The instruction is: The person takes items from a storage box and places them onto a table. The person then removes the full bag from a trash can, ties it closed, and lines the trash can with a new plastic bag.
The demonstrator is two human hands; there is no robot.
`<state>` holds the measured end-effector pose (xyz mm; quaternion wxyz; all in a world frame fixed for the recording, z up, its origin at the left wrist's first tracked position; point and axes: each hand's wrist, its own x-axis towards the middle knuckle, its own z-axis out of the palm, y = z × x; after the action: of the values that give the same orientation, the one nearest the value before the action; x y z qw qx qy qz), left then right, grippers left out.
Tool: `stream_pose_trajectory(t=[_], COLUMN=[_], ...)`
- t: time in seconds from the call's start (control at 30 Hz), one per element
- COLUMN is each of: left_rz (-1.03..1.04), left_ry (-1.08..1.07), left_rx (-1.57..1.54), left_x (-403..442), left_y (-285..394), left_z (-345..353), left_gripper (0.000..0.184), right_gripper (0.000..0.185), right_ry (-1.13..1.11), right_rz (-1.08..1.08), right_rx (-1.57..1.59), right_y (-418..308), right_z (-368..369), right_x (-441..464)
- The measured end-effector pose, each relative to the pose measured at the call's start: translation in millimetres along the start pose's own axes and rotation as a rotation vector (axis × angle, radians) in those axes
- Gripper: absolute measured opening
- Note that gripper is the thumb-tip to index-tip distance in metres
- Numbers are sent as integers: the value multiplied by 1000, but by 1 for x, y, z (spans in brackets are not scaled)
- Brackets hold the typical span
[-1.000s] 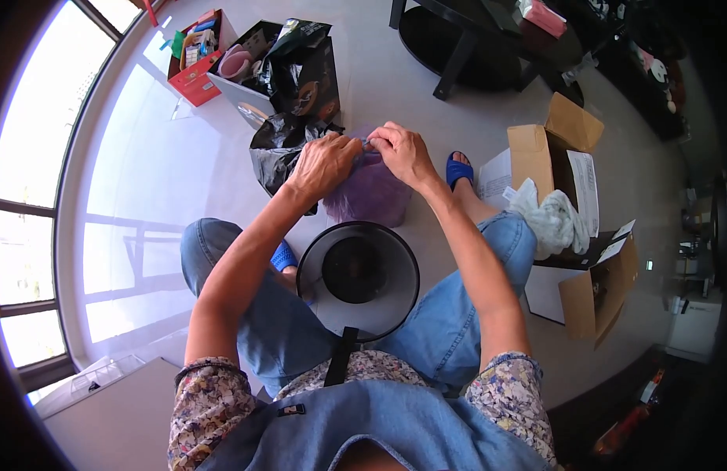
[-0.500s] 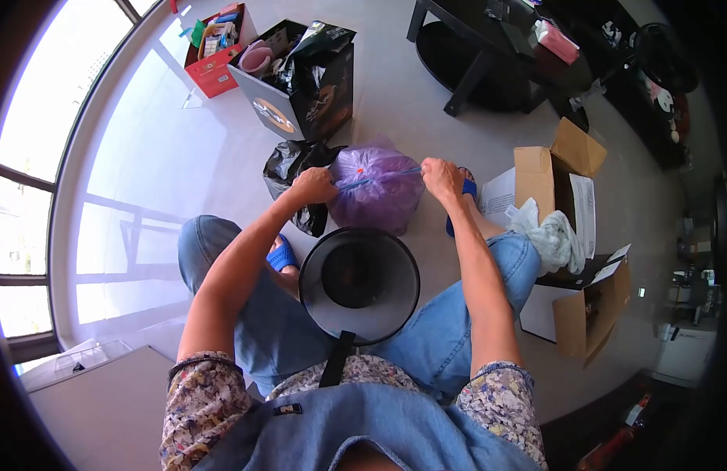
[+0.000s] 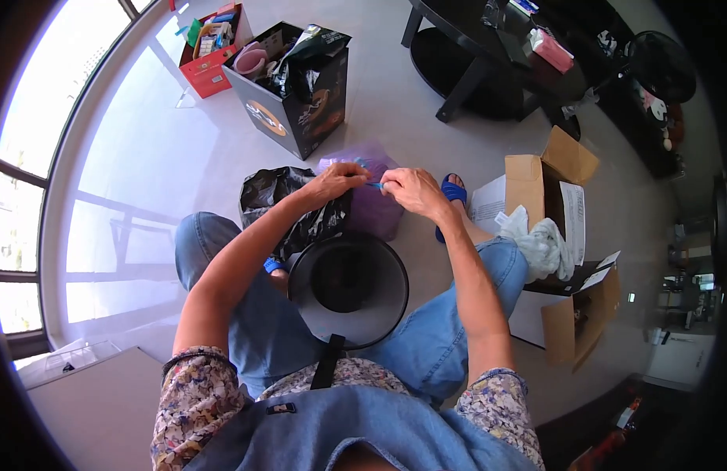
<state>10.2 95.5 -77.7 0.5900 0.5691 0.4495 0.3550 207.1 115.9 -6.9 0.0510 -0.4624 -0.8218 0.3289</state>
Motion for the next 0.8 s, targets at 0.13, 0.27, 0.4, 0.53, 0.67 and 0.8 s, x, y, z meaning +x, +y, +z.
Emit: stream_pose_trajectory(t=[0.13,0.27,0.4,0.53,0.67,0.8], left_rz=[137,182,446,181,41,-72], left_ry=[-11,-49,-78,133,209,95], left_rx=[503,646,744,341,337,251], left_x=[3,1,3,-4,-7,-1], left_y=[-10,-9,-16,-13,-2,-28], left_z=[17,21,15,25,13,-4], left_gripper=[21,24,25,24,28,34], right_gripper=[19,17,23,28,30,27], right_ry=[103,206,76,49,107,143], right_rz=[-181,-233,-85,-29,74,130], right_rx=[79,288,420,356,574,657], right_y=[3,29,38,38,28,32], right_z=[9,38,45,43,32,32], right_x=[6,23,28,32,26,26])
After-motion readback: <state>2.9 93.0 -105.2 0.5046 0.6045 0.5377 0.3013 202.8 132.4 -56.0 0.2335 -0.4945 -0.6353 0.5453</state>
